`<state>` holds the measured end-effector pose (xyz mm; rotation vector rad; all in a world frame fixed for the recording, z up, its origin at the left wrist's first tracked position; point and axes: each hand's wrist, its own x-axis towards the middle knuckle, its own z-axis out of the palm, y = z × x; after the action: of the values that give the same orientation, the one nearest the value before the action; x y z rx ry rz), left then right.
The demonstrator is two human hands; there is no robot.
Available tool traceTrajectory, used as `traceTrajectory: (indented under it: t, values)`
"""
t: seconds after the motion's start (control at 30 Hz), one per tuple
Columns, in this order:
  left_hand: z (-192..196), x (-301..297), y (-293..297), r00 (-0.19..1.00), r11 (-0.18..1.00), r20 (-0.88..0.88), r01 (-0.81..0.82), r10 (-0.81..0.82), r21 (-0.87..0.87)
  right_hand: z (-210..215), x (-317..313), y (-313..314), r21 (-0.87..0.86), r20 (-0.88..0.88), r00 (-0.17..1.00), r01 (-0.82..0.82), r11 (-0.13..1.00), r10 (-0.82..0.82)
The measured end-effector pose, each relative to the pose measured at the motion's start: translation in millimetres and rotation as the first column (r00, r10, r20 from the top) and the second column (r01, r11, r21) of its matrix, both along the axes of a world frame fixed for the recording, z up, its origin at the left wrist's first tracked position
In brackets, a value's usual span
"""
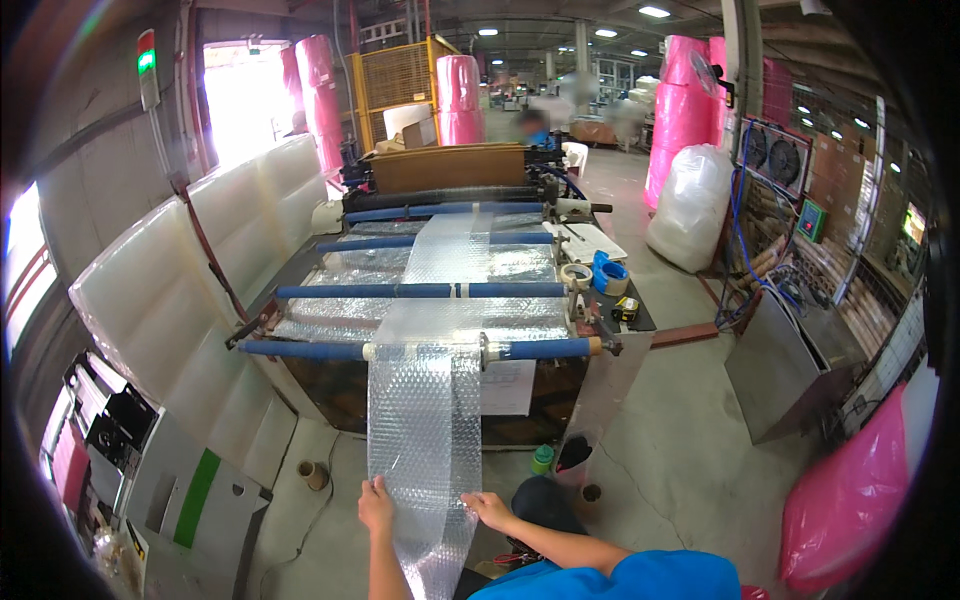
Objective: The person handles a long sheet of bubble wrap, pulling it from a roll and smoothing it out with both hands. They repeatedly adjust and align the bubble wrap as it feeds through a machine with rollers.
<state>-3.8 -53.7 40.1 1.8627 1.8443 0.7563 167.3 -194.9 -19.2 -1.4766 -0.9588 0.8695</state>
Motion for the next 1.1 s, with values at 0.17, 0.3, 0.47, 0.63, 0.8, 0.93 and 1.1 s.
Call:
traceTrajectory:
  t: [0.17,0.3,0.47,0.63,0.8,0.93,1.1]
  values:
    - [-12.4,3.0,3.1,0.996,0.997,0.072,0.058,-0.060,0.042,-14.6,1.7,5.2,-0.068,-0.013,1.000,0.017,0.998,-0.018]
    - [-21.6,7.2,6.3,0.993,0.998,0.102,0.056,-0.058,0.023,-4.6,5.0,1.0,-0.100,-0.098,0.995,-0.001,0.995,-0.008]
    - [-23.1,10.3,6.5,0.994,0.997,0.078,0.075,-0.074,-0.004,-12.1,6.8,1.1,-0.059,0.005,0.999,0.039,0.998,-0.038]
    - [-33.3,11.2,11.3,0.996,0.998,0.067,0.066,-0.067,0.009,-22.7,5.3,2.9,-0.085,-0.013,0.998,0.053,0.995,-0.054]
    - [-34.4,18.1,14.9,0.993,0.995,0.074,0.098,-0.096,-0.025,-21.9,6.8,0.0,-0.153,0.077,0.994,0.083,0.985,-0.072]
    - [-46.1,10.9,10.8,0.991,0.993,0.078,0.113,-0.110,-0.035,-8.3,-0.3,-6.2,-0.133,0.177,0.982,0.096,0.986,-0.072]
    - [-31.7,21.3,27.1,0.975,0.985,0.146,0.170,-0.166,-0.019,-19.3,11.0,10.1,-0.103,0.137,0.983,0.140,0.985,-0.125]
